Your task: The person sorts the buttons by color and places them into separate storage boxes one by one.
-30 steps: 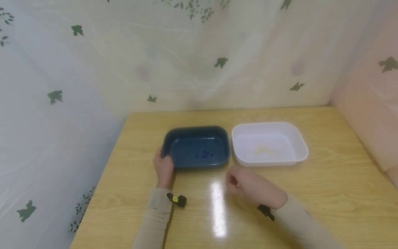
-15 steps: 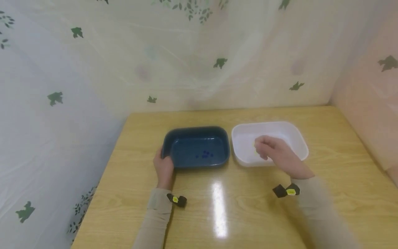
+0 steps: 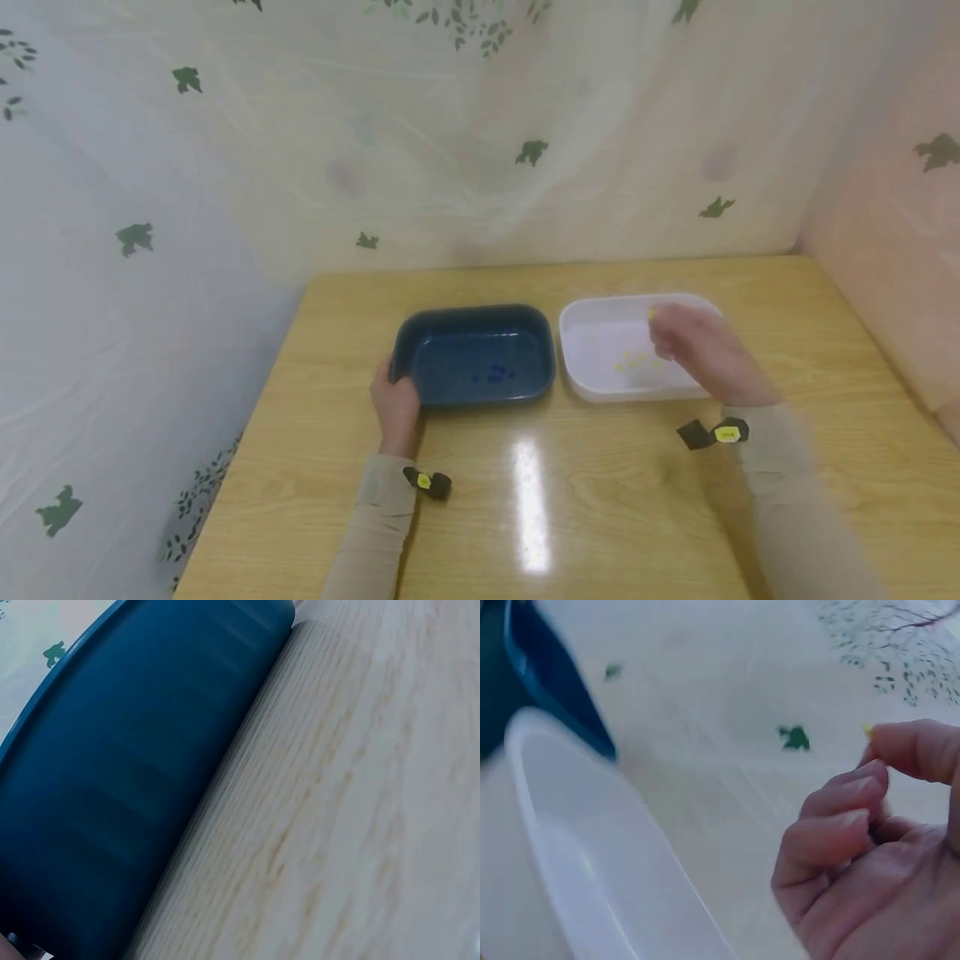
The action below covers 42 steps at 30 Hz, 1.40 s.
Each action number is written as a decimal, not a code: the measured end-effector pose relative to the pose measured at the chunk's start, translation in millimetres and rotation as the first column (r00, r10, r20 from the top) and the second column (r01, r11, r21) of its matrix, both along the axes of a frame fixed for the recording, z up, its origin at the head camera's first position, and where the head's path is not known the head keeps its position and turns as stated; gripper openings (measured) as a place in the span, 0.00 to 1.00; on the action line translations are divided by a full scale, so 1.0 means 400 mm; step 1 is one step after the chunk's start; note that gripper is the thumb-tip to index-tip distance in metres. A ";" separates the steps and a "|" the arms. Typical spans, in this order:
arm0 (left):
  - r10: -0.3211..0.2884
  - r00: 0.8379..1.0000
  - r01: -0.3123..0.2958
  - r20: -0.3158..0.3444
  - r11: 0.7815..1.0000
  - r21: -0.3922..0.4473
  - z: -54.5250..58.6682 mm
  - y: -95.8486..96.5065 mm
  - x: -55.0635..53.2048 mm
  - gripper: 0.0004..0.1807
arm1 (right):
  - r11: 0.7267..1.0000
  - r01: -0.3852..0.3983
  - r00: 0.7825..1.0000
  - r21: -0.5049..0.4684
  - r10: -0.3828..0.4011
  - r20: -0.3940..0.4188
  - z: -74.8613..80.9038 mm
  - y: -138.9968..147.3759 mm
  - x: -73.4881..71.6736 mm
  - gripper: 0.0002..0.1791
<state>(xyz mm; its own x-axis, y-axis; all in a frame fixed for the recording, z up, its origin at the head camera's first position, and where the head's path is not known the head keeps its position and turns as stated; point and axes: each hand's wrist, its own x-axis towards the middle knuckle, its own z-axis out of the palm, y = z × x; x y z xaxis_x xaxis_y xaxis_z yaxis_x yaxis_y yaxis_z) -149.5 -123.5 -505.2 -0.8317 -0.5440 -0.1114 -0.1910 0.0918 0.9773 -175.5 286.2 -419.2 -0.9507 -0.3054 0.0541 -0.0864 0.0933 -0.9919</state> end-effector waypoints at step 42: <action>-0.116 0.993 0.116 0.005 0.989 -0.095 -0.008 0.011 -0.053 0.32 | 0.547 0.056 0.998 0.835 -0.010 -0.061 -0.119 0.076 -0.083 0.10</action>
<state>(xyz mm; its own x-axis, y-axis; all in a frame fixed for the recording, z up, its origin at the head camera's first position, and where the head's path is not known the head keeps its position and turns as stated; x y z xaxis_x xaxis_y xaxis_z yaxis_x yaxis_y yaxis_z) -170.9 -119.2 -508.2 -0.8899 -0.4518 -0.0634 -0.1731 0.2059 0.9631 -208.6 316.6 -466.9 -0.9648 -0.2029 -0.1675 -0.1057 0.8820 -0.4592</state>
